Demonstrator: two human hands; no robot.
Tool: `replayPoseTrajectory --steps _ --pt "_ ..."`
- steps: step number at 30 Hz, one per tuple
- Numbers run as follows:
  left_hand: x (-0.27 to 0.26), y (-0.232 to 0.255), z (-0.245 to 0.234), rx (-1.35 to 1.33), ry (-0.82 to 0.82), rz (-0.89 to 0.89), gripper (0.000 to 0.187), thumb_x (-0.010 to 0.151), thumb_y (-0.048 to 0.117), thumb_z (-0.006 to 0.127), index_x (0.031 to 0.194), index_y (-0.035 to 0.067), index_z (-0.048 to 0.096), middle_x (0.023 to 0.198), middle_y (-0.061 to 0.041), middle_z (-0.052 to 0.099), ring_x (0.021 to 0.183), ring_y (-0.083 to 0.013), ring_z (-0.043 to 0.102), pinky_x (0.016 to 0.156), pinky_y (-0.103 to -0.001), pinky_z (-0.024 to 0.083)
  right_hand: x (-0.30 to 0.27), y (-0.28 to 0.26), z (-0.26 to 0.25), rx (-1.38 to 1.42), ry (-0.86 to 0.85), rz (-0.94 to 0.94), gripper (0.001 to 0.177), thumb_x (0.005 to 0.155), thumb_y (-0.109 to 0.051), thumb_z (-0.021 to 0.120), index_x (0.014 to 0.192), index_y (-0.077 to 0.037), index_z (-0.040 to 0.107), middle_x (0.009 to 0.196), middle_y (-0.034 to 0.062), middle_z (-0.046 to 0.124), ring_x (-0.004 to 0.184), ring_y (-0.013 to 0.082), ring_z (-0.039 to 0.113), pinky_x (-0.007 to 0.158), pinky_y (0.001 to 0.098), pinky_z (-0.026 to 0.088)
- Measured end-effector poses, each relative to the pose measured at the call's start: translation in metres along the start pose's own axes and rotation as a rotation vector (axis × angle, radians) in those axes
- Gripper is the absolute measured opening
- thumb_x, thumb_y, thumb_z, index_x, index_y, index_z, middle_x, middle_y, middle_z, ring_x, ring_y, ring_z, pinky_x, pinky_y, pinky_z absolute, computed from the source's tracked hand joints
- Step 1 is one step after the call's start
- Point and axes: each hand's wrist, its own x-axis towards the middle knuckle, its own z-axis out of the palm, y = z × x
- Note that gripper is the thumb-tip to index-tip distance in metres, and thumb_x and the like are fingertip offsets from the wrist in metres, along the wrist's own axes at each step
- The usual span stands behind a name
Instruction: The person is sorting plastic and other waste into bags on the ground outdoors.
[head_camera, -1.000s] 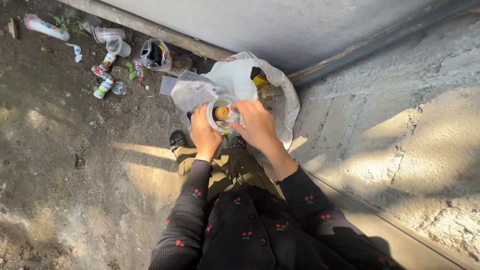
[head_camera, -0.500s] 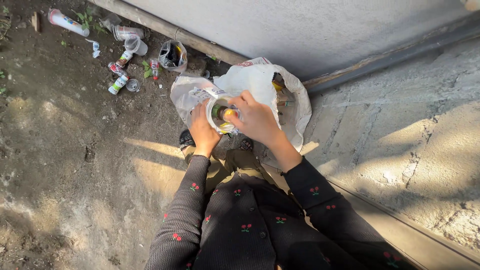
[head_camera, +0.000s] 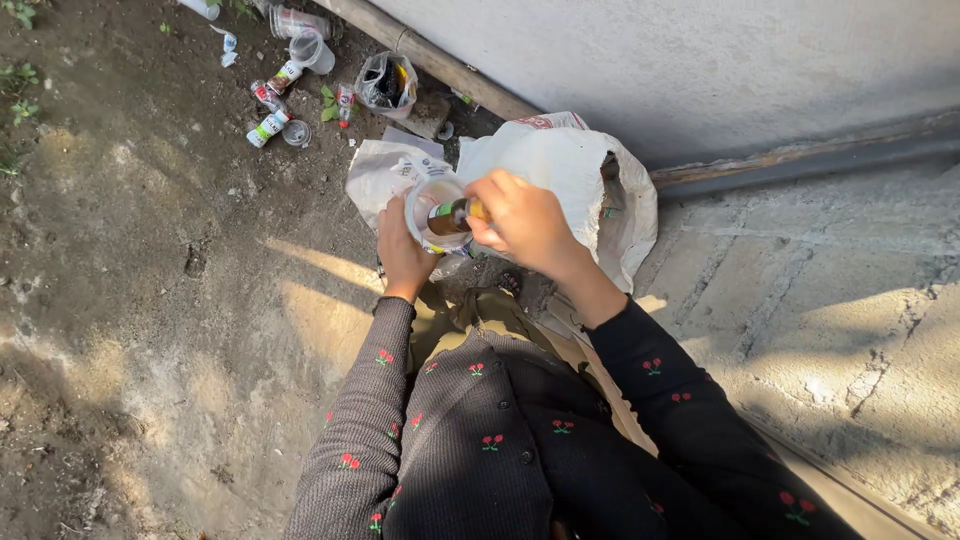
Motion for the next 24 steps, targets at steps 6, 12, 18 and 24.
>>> replayPoseTrajectory --steps 6,12,18,24 --pt "0.003 -0.016 -0.024 -0.096 0.052 0.023 0.080 0.074 0.020 0.087 0.143 0.005 0.049 0.129 -0.014 0.060 0.114 -0.0383 0.056 0.098 -0.045 0.048 0.010 -0.001 -0.045 0.295 0.088 0.220 0.027 0.089 -0.014 0.074 0.113 -0.005 0.066 0.102 0.0125 0.066 0.089 0.0265 0.070 0.079 0.0361 0.055" --pt "0.005 -0.030 -0.041 -0.108 0.068 0.016 0.084 0.074 0.018 0.089 0.147 0.006 0.048 0.137 -0.012 0.059 0.122 -0.0379 0.055 0.106 -0.045 0.046 0.015 0.079 0.031 0.111 -0.037 0.512 0.027 0.089 -0.025 0.073 0.108 -0.006 0.070 0.100 0.0155 0.072 0.086 0.0326 0.069 0.079 0.0435 0.053" --pt "0.003 -0.048 -0.054 -0.062 0.080 0.005 0.085 0.073 0.017 0.090 0.146 0.005 0.046 0.143 -0.013 0.056 0.122 -0.0389 0.053 0.107 -0.046 0.044 0.027 0.143 0.118 0.075 -0.229 0.805 0.027 0.085 -0.030 0.074 0.099 -0.008 0.070 0.095 0.0156 0.074 0.090 0.0339 0.070 0.081 0.0445 0.053" --pt "-0.005 -0.064 -0.061 -0.049 0.067 -0.017 0.089 0.070 0.015 0.087 0.147 0.001 0.045 0.143 -0.018 0.052 0.127 -0.0422 0.049 0.111 -0.049 0.042 0.051 0.164 0.131 0.011 0.001 0.751 0.054 0.087 -0.038 0.084 0.125 -0.009 0.060 0.117 0.0180 0.067 0.111 0.0354 0.064 0.089 0.0454 0.050"
